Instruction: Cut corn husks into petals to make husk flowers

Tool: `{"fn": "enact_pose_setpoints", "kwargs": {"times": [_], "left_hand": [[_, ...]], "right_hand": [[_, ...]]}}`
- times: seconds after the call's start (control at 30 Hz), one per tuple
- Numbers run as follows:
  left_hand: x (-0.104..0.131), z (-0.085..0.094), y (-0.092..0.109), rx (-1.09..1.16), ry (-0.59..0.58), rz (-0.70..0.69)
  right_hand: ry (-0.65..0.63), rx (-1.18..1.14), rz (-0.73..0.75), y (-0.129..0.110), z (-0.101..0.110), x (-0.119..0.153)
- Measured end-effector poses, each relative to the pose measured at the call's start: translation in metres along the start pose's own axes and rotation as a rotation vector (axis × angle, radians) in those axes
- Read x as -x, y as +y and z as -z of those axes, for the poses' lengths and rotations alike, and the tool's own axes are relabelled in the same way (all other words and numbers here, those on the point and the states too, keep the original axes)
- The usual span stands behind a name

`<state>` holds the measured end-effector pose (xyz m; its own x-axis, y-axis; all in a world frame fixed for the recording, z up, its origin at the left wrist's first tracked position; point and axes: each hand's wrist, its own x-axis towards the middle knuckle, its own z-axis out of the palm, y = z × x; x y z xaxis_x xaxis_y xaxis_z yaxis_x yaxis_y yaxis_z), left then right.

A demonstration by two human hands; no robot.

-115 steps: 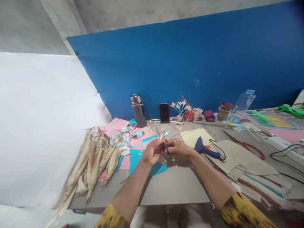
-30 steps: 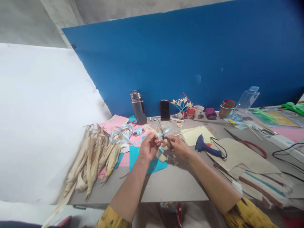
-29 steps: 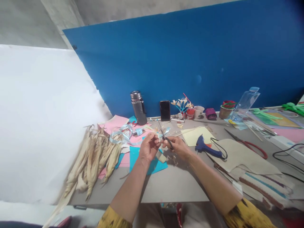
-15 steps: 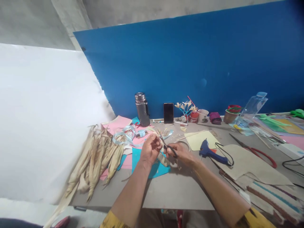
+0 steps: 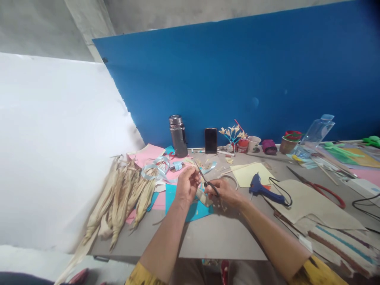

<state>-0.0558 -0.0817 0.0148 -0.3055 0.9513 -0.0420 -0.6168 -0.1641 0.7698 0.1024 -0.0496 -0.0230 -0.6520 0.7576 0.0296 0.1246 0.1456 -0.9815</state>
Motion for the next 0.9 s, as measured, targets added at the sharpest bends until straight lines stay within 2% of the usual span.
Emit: {"fn": "enact_pose_setpoints", "kwargs": {"times": [0.27, 0.5, 0.7, 0.9], "left_hand": [[-0.003, 0.004, -0.002, -0.026, 0.003, -0.015], [0.000, 0.002, 0.001, -0.023, -0.006, -0.002], [0.001, 0.001, 0.002, -0.044, -0.010, -0.006], [0.003, -0.001, 0.001, -0.121, -0.018, -0.082]], "right_hand": [[-0.005, 0.011, 0.026, -0.006, -0.003, 0.003], [0.018, -0.113, -0.016, -0.007, -0.010, 0.002], [0.050, -0.239, -0.017, -0.012, -0.007, 0.003], [-0.075, -0.243, 0.051, -0.008, -0.003, 0.004]]}}
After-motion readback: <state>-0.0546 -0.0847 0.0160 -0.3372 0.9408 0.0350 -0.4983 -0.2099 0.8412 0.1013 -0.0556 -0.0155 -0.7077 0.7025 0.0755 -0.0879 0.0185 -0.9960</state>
